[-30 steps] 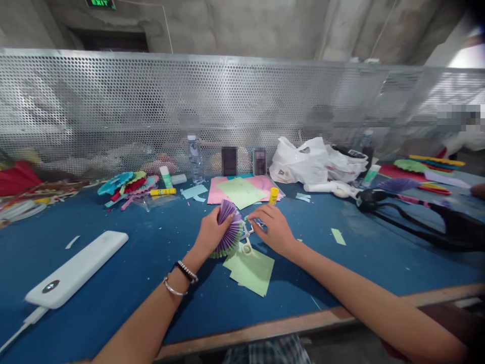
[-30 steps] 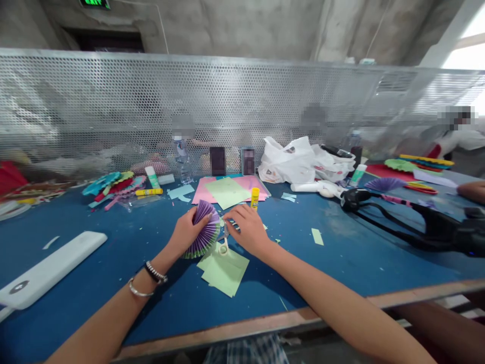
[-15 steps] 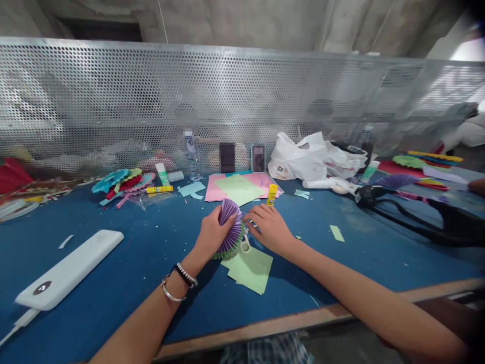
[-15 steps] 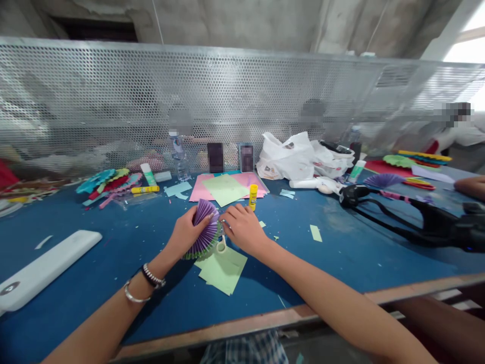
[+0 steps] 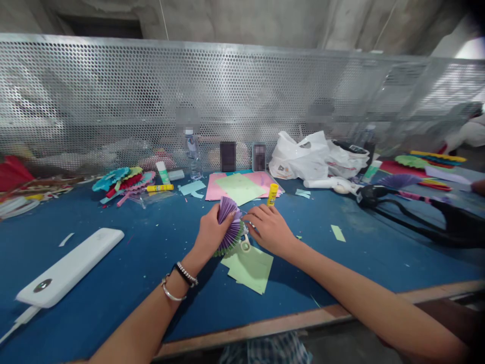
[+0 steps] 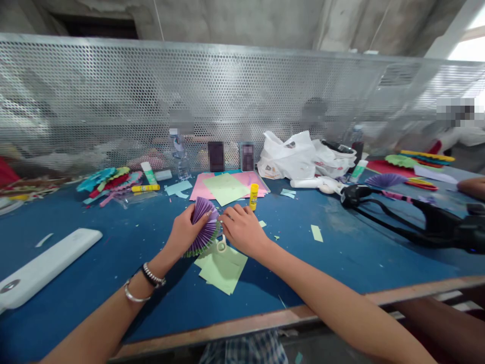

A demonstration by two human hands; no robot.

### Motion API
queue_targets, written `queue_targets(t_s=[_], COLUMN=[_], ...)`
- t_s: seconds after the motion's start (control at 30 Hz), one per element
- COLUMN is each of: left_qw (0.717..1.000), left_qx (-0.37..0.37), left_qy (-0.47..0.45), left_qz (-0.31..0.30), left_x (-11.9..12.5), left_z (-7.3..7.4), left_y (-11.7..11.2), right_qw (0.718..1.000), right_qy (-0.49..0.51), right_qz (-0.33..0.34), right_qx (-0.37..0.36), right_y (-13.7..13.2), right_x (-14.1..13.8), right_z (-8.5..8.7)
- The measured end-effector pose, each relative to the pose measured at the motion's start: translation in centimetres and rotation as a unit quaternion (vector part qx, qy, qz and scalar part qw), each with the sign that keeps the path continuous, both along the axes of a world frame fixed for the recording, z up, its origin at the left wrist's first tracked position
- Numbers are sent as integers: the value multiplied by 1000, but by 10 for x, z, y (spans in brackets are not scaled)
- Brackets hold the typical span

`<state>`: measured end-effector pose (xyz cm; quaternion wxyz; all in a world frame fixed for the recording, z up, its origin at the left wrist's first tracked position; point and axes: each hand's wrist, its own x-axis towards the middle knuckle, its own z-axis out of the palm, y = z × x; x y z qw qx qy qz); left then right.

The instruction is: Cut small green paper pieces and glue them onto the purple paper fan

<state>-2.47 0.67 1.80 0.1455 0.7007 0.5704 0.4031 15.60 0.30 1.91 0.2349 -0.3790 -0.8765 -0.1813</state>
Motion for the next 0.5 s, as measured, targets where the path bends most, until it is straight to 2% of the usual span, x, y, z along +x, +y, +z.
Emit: queue_targets(t_s=[0.5], left_qw=[999], left_qx=[11], left_qy=[0], left_qz=[46], left_x=[0], left_z=[5], left_y=[-1], right_qw=[999], right_qy=[25], right_qz=[6], right_qx=[-20], right_y=[-4], right_x=[-1], right_z=[0])
